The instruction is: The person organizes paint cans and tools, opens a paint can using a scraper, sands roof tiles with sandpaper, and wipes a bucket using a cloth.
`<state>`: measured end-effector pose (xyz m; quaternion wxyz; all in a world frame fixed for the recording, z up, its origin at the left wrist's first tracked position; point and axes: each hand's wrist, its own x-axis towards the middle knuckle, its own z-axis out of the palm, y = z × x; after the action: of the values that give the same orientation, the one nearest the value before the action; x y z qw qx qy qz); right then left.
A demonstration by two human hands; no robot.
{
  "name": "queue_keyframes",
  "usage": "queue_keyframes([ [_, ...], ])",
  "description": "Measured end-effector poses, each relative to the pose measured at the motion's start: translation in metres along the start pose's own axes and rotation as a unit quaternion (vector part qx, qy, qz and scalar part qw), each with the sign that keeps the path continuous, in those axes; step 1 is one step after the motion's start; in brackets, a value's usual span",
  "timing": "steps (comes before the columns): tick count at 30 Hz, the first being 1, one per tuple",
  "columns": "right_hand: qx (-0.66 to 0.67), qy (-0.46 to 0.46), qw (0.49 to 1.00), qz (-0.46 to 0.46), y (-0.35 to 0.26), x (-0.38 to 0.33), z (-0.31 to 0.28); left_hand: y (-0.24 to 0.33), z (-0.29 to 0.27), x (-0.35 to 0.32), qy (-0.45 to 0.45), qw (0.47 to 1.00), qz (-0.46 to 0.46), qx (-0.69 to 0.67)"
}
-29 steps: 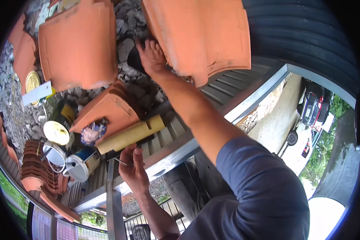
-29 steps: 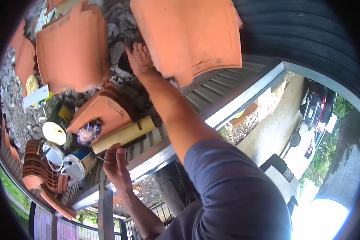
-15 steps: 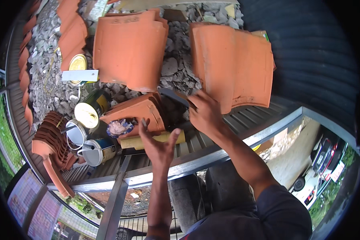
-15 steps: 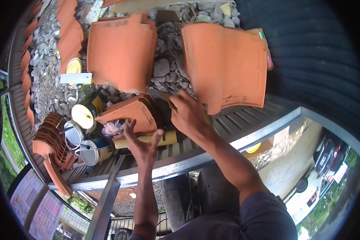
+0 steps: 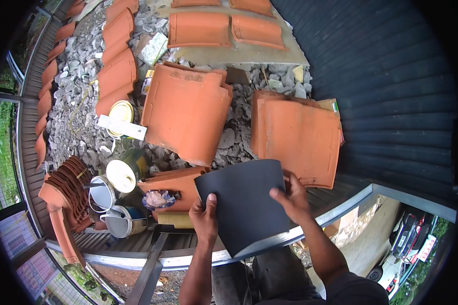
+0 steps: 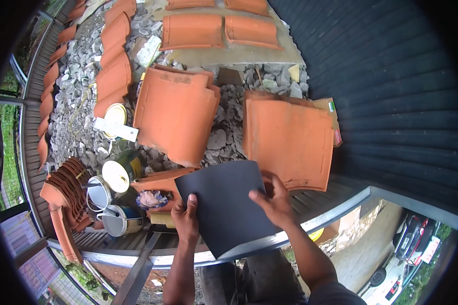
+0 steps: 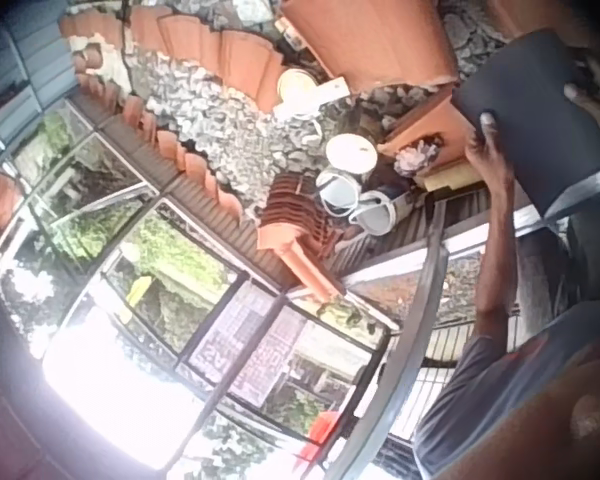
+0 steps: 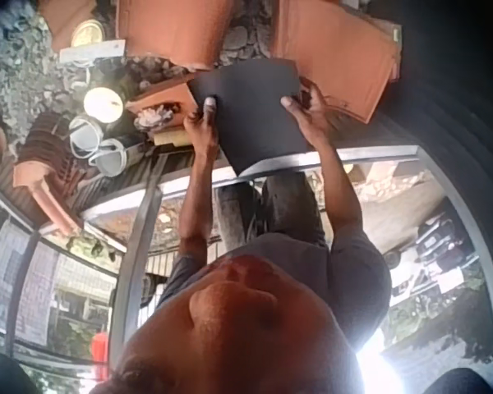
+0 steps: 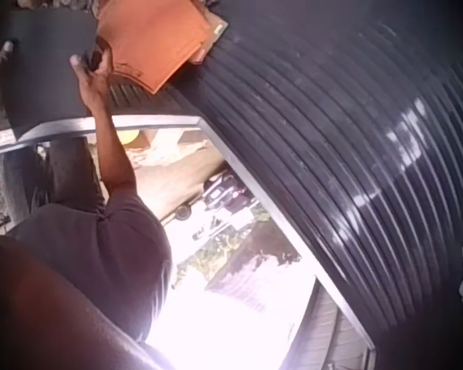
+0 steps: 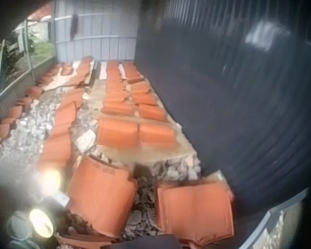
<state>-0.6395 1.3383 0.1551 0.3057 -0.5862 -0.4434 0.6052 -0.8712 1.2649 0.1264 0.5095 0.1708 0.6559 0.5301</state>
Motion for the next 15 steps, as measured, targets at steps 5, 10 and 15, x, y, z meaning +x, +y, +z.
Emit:
queue_keyframes([
  [5,-0.028,-0.024,0.999,0.017,0.013,-0.013,0.006,0.01,-0.004,0.017,0.041,0.998,0.024,0.044],
  [10,0.14,-0.141,0.98,-0.021,-0.031,0.016,0.017,0.019,-0.026,0.039,0.085,0.992,-0.089,-0.024],
  [15,-0.031,-0.257,0.965,-0.039,-0.043,0.042,0.008,0.012,-0.048,0.057,0.115,0.993,-0.031,-0.019],
])
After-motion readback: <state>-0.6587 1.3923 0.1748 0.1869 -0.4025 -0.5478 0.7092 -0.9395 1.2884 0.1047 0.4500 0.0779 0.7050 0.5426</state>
